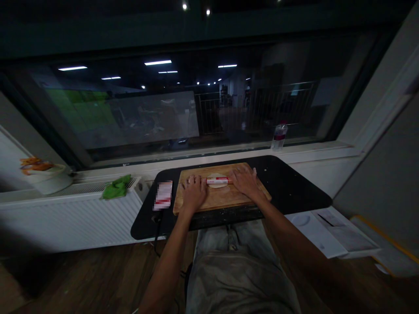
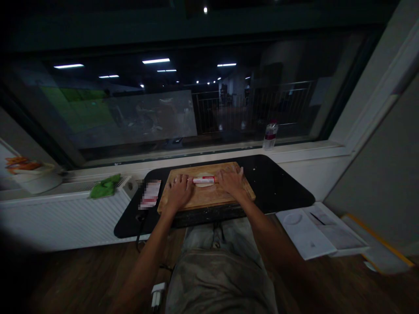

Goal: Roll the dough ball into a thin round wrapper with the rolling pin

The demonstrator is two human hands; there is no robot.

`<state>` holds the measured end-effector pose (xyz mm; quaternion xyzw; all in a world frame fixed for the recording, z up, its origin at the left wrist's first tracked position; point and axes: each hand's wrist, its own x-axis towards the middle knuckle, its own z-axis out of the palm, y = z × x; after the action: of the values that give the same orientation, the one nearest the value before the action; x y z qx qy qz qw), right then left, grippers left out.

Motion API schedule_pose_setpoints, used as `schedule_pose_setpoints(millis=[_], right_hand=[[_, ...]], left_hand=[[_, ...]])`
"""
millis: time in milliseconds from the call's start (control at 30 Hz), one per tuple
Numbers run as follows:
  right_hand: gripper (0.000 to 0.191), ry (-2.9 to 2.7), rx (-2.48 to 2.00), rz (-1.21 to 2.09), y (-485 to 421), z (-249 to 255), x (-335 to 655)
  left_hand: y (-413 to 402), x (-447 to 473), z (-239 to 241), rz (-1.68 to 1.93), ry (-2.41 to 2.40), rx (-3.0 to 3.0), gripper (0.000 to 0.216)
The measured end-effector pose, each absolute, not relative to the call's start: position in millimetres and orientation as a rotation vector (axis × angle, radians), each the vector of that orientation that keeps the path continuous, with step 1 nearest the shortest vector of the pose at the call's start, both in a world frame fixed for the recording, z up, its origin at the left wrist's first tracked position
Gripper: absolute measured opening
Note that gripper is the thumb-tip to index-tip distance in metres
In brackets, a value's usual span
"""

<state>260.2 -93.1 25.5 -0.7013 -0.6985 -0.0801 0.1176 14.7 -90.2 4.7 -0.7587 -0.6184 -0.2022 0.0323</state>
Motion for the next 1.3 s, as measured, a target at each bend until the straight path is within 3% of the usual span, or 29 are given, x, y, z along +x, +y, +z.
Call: schedule_pose_setpoints(millis=[667, 1300], right_hand=[[0.059, -1.906, -2.085, -0.068, -152.1, 16.1, 244.5], [0.062, -2.002, -2.127, -0.01, -102.4, 25.8, 256.1]], left_hand=[[-112.5, 11.5, -3.8, -0.535, -1.939, -2.307, 0.052], [-89.3, 15.5, 8.0, -0.49, -2.002, -2.286, 0.052]])
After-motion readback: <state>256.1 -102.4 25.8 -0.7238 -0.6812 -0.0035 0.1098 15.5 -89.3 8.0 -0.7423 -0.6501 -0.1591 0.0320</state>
